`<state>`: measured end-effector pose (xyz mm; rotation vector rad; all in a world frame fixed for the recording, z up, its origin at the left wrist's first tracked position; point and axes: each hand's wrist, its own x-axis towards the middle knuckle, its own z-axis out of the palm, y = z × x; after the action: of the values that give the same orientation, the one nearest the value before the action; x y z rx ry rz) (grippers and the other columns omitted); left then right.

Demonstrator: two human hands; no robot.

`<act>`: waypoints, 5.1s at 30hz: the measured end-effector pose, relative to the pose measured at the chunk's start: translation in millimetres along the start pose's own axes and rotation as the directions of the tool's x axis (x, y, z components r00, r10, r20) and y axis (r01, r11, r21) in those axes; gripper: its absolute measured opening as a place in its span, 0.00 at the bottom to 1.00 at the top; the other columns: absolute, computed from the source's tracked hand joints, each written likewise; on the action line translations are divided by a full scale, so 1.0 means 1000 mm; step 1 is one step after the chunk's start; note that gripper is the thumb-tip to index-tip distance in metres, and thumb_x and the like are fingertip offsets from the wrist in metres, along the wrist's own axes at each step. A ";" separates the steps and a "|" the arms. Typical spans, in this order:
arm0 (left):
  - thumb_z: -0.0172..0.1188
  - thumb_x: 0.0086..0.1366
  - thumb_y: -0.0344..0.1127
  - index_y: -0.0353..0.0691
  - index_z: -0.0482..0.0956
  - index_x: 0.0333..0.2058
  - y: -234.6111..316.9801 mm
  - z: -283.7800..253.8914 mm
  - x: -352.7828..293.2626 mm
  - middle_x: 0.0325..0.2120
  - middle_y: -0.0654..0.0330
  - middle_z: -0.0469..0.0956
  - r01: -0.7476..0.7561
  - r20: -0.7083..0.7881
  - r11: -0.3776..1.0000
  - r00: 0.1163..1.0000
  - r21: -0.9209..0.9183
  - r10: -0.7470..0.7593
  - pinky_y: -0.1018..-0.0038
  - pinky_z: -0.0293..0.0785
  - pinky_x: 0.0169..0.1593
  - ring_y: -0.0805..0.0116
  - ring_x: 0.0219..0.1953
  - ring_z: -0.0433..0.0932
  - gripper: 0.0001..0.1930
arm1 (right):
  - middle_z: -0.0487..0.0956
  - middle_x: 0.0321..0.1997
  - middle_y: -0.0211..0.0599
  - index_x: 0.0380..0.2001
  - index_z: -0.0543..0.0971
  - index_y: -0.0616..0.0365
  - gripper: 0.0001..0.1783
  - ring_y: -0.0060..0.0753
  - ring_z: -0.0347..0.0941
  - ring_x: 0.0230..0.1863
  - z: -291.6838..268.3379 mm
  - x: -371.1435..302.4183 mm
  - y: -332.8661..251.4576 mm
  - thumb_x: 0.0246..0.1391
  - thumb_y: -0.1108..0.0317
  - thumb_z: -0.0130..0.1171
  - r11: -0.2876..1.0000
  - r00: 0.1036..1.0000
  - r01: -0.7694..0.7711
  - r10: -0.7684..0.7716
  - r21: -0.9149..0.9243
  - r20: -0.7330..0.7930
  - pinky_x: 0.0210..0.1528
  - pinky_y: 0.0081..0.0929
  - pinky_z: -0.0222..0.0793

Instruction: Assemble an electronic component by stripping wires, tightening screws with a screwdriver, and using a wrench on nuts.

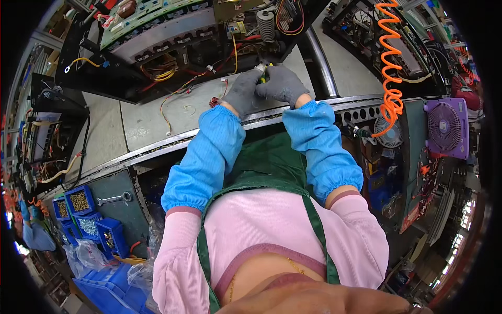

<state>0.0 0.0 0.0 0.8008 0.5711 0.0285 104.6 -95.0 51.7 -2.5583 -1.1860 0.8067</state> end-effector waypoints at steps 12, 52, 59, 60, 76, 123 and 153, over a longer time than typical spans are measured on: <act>0.48 0.73 0.34 0.35 0.75 0.53 -0.021 -0.003 0.017 0.46 0.56 0.79 -0.186 0.070 0.982 0.980 -0.041 0.189 0.72 0.74 0.50 0.68 0.46 0.77 0.15 | 0.73 0.50 0.53 0.44 0.79 0.58 0.30 0.55 0.76 0.49 0.038 -0.005 0.010 0.42 0.47 0.65 1.000 0.963 0.017 -0.019 -0.010 -0.269 0.51 0.43 0.75; 0.59 0.59 0.27 0.40 0.78 0.44 -0.028 -0.026 -0.088 0.38 0.54 0.77 -0.433 0.116 0.106 0.455 0.895 0.883 0.67 0.77 0.38 0.58 0.34 0.80 0.13 | 0.68 0.33 0.26 0.36 0.72 0.57 0.15 0.19 0.64 0.32 -0.030 -0.206 0.088 0.42 0.75 0.60 0.579 0.720 0.467 0.188 0.668 -0.668 0.35 0.19 0.64; 0.59 0.53 0.26 0.46 0.79 0.45 -0.028 -0.043 -0.077 0.40 0.55 0.76 -0.323 0.201 -0.065 0.409 0.944 0.890 0.62 0.75 0.47 0.54 0.44 0.77 0.19 | 0.67 0.41 0.32 0.44 0.70 0.65 0.25 0.16 0.62 0.34 -0.063 -0.278 0.144 0.43 0.67 0.66 0.293 0.452 0.836 0.114 0.464 -0.885 0.29 0.11 0.58; 0.59 0.52 0.25 0.46 0.79 0.46 -0.031 -0.047 -0.075 0.41 0.55 0.76 -0.337 0.202 -0.061 0.403 0.940 0.893 0.60 0.72 0.51 0.52 0.47 0.75 0.20 | 0.67 0.40 0.32 0.45 0.70 0.66 0.29 0.15 0.61 0.35 -0.067 -0.288 0.146 0.42 0.63 0.68 0.325 0.396 0.844 0.160 0.427 -0.904 0.29 0.11 0.57; 0.59 0.63 0.32 0.34 0.79 0.45 -0.022 -0.066 -0.073 0.45 0.52 0.76 -0.265 0.205 -0.070 0.527 0.962 0.825 0.67 0.74 0.51 0.57 0.48 0.76 0.13 | 0.67 0.28 0.21 0.38 0.77 0.58 0.12 0.12 0.58 0.23 -0.029 -0.450 0.198 0.54 0.63 0.63 0.622 -0.143 0.516 0.741 0.589 -0.657 0.22 0.14 0.55; 0.64 0.56 0.33 0.50 0.84 0.41 -0.021 -0.076 -0.084 0.45 0.60 0.78 0.115 0.042 -0.157 0.664 0.981 0.747 0.62 0.73 0.54 0.55 0.51 0.74 0.13 | 0.70 0.55 0.42 0.62 0.65 0.57 0.40 0.31 0.64 0.46 -0.044 -0.329 0.367 0.46 0.61 0.67 -0.265 0.614 0.778 0.129 0.569 -0.779 0.43 0.32 0.62; 0.52 0.71 0.30 0.32 0.75 0.46 -0.011 -0.143 -0.212 0.49 0.51 0.77 -0.713 -0.318 0.699 0.650 0.061 0.690 0.67 0.78 0.55 0.66 0.49 0.78 0.10 | 0.75 0.46 0.36 0.51 0.75 0.65 0.35 0.31 0.72 0.49 0.060 -0.080 -0.080 0.38 0.57 0.62 0.536 0.696 0.213 -0.670 0.817 0.258 0.58 0.30 0.65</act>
<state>-252.9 38.3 14.0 0.9178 0.5244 0.9224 -22.2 -105.8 65.2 -1.2495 -1.2295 1.5416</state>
